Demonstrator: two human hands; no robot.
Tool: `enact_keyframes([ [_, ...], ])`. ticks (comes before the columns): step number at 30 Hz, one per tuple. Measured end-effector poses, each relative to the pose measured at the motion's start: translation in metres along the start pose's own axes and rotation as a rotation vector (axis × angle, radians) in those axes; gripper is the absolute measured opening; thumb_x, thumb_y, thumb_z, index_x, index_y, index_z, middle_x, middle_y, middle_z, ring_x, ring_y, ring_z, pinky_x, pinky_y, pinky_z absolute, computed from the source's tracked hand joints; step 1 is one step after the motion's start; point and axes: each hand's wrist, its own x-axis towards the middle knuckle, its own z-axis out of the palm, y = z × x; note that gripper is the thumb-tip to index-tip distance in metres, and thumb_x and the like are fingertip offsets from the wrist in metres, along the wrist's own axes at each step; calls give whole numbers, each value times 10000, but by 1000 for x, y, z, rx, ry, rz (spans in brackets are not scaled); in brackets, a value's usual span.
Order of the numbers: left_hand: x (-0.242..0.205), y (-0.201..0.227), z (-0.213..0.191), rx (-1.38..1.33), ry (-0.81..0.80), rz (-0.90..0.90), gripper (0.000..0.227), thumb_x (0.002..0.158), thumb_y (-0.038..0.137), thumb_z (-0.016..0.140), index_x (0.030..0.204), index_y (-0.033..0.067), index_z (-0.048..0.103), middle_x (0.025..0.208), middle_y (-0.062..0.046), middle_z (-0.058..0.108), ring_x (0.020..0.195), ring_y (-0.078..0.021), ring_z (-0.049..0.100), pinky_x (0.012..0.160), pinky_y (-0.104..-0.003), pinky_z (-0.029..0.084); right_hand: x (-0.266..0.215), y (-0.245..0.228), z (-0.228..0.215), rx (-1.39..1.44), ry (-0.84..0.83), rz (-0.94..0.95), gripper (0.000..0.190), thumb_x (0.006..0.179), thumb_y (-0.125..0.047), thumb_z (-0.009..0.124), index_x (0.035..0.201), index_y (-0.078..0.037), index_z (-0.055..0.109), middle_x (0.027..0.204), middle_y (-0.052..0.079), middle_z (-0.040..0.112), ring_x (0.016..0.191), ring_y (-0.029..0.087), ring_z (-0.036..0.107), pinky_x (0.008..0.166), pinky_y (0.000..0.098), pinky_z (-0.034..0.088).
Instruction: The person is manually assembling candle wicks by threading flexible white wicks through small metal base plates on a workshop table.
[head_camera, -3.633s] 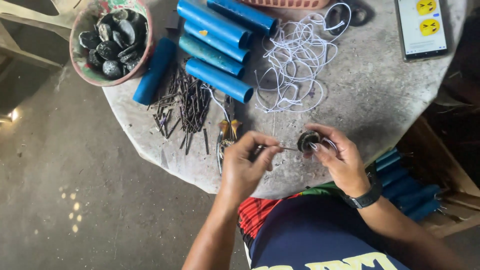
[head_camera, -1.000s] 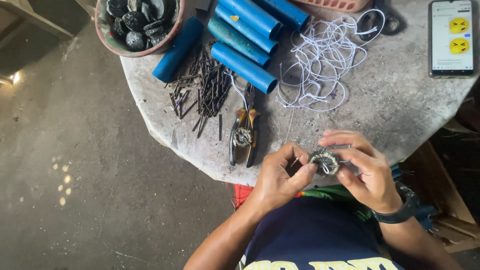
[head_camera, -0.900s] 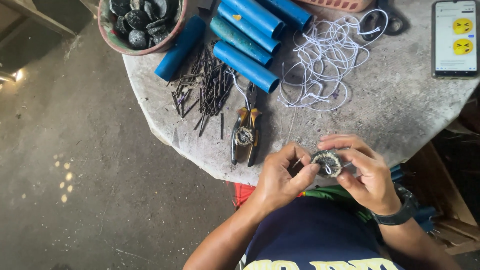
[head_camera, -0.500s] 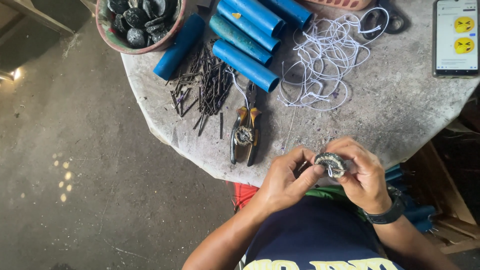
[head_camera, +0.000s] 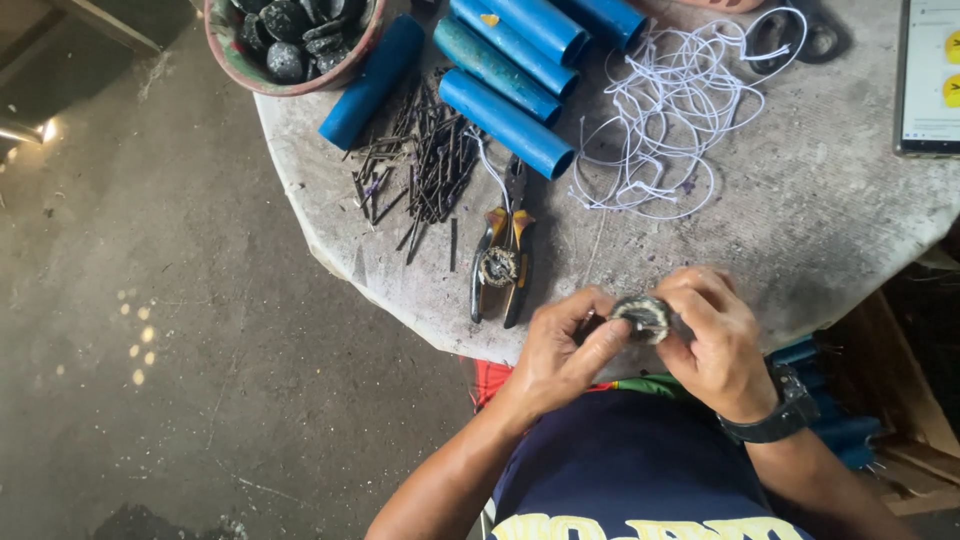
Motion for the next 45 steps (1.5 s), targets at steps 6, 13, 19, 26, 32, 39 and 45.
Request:
enact_keyframes([
  [6, 16, 7, -66, 561, 373, 482, 166, 892, 213, 424, 822, 77, 488, 740, -44, 513, 577, -90, 419, 477, -209, 366, 10, -6, -20, -12, -82, 139, 270, 851, -178, 476, 1029, 23, 497, 1013, 163, 536, 957, 270, 530, 847, 349, 440],
  [13, 7, 7, -62, 1075, 89, 191, 165, 764, 223, 609, 893, 125, 580, 810, -25, 568, 558, -181, 558, 416, -323, 466, 14, -1, -28, -41, -19, 226, 217, 884, -133, 461, 1026, 27, 500, 1020, 169, 546, 967, 288, 535, 859, 367, 423],
  [19, 3, -4, -56, 1198, 153, 103, 238, 745, 283, 634, 905, 137, 538, 766, -35, 555, 660, -241, 570, 482, -368, 445, 17, -2, -24, -7, -53, 208, 229, 880, -166, 445, 992, 16, 525, 991, 154, 546, 962, 271, 535, 845, 355, 437],
  [26, -3, 26, -63, 743, 232, -64, 286, 778, 391, 539, 902, 136, 571, 734, -10, 574, 613, -118, 550, 535, -266, 439, 22, 30, -19, -60, -52, 133, 215, 895, -164, 451, 1007, 9, 512, 989, 170, 551, 877, 253, 531, 751, 335, 452],
  [32, -11, 34, -50, 518, 132, -2, 265, 803, 330, 536, 881, 78, 563, 734, -36, 596, 614, -119, 546, 517, -236, 430, 63, 13, -27, -38, 3, 43, 186, 914, -93, 469, 993, 64, 530, 993, 195, 561, 948, 302, 527, 799, 360, 436],
  [39, -24, 21, -63, 411, 288, 174, 416, 823, 484, 442, 829, 83, 553, 709, -7, 520, 579, -92, 451, 530, -243, 371, 113, 10, -5, 2, -88, -166, 147, 910, -80, 468, 984, 28, 534, 948, 151, 548, 854, 263, 516, 724, 345, 442],
  [45, -18, -7, -96, 172, 726, 376, 520, 852, 594, 315, 754, 104, 455, 540, 22, 384, 441, -60, 317, 415, -187, 270, 180, 34, 8, -54, -54, -210, 107, 935, 57, 514, 1032, 85, 550, 1002, 217, 565, 845, 257, 569, 688, 310, 484],
])
